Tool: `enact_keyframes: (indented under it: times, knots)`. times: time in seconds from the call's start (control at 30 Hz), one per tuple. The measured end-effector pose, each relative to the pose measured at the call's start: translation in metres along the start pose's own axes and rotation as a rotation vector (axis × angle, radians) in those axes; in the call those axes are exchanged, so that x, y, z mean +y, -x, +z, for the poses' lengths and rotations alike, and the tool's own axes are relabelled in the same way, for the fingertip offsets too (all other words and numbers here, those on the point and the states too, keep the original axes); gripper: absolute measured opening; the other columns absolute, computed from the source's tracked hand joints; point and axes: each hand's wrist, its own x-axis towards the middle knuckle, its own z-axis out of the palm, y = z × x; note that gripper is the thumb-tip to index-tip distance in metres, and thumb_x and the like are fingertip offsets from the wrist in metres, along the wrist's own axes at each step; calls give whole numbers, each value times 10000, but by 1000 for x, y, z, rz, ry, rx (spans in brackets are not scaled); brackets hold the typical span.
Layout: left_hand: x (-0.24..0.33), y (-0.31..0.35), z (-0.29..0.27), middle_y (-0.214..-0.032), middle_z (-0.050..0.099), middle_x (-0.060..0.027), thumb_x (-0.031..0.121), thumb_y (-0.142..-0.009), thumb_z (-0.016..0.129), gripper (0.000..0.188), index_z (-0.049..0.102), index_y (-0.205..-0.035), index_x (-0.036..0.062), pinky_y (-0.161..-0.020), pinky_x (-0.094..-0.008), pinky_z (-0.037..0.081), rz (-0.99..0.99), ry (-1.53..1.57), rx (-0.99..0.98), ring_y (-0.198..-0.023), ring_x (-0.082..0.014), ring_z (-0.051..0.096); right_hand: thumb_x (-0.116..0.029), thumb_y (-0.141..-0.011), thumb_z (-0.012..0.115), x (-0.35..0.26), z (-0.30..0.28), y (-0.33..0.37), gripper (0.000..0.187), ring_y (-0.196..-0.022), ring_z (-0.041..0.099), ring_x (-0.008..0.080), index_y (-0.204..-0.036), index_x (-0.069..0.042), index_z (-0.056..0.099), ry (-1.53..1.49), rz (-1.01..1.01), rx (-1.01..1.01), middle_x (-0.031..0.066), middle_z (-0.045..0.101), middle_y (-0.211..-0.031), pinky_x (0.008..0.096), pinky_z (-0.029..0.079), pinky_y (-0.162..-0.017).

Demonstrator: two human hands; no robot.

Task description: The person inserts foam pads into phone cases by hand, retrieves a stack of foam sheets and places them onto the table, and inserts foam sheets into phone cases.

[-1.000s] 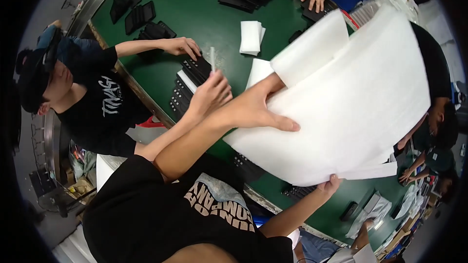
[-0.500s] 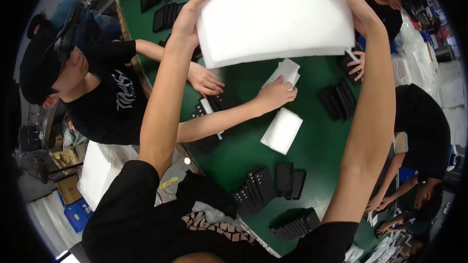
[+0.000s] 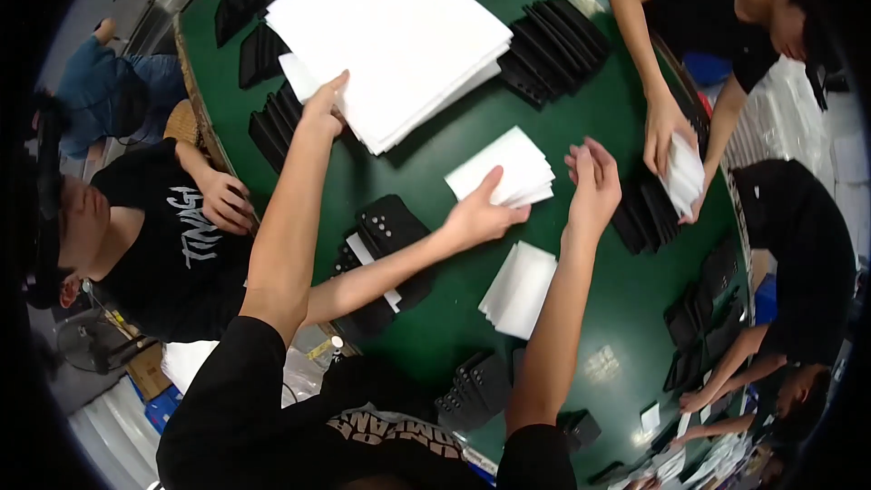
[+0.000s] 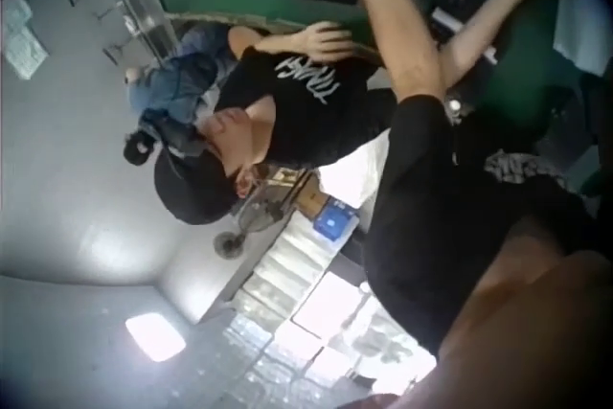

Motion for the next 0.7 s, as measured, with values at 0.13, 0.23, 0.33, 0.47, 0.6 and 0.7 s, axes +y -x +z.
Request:
enact_keyframes:
  times: [0.13, 0.23, 0.33, 0.47, 0.6, 0.7]
  knots:
    - [28, 111, 35, -1174, 591, -236, 137, -829, 670, 490, 520, -1217, -122, -905, -352, 492, 370, -301, 97, -1067, -318, 592, -369, -771, 779, 74, -79, 101, 724, -1081, 565, 269, -1284, 54, 493, 650, 85, 254, 198, 574, -1189, 330, 450, -921]
    - [7, 240, 36, -1098, 631, -152, 99, -883, 613, 311, 594, -1158, -45, -916, -309, 461, 838, -340, -380, -1017, -195, 591, -480, -632, 841, 87, -79, 144, 1066, -1212, 485, 374, -1397, 68, 340, 829, 201, 118, 251, 455, -1351, 417, 401, -1012]
    - [-61, 305, 13, -1046, 648, -145, 113, -880, 608, 295, 609, -1135, -35, -817, -311, 507, 830, -611, -728, -899, -208, 626, -559, -631, 796, 78, -47, 149, 1105, -1225, 454, 401, -1394, 81, 315, 935, 213, 78, 283, 446, -1325, 463, 374, -1024]
    - [-173, 251, -18, -1051, 643, -194, 273, -869, 620, 504, 540, -1196, -102, -780, -348, 530, 618, -945, -730, -887, -297, 650, -569, -708, 720, 104, -17, 143, 1011, -1222, 447, 410, -1380, 83, 340, 757, 351, 39, 275, 449, -1326, 486, 365, -1023]
    - [-218, 226, -5, -1087, 616, -253, 331, -852, 655, 614, 502, -1203, -148, -763, -328, 528, 137, -1023, -746, -926, -284, 633, -562, -799, 628, 153, -24, 129, 875, -1207, 453, 407, -1378, 46, 384, 251, 350, 85, 258, 463, -1310, 482, 377, -1007]
    - [-223, 209, -8, -1103, 611, -258, 339, -830, 677, 635, 503, -1211, -138, -763, -329, 527, 58, -918, -769, -923, -279, 630, -562, -831, 586, 159, -20, 136, 814, -1203, 456, 404, -1381, 10, 408, 178, 356, 97, 255, 467, -1305, 474, 384, -1000]
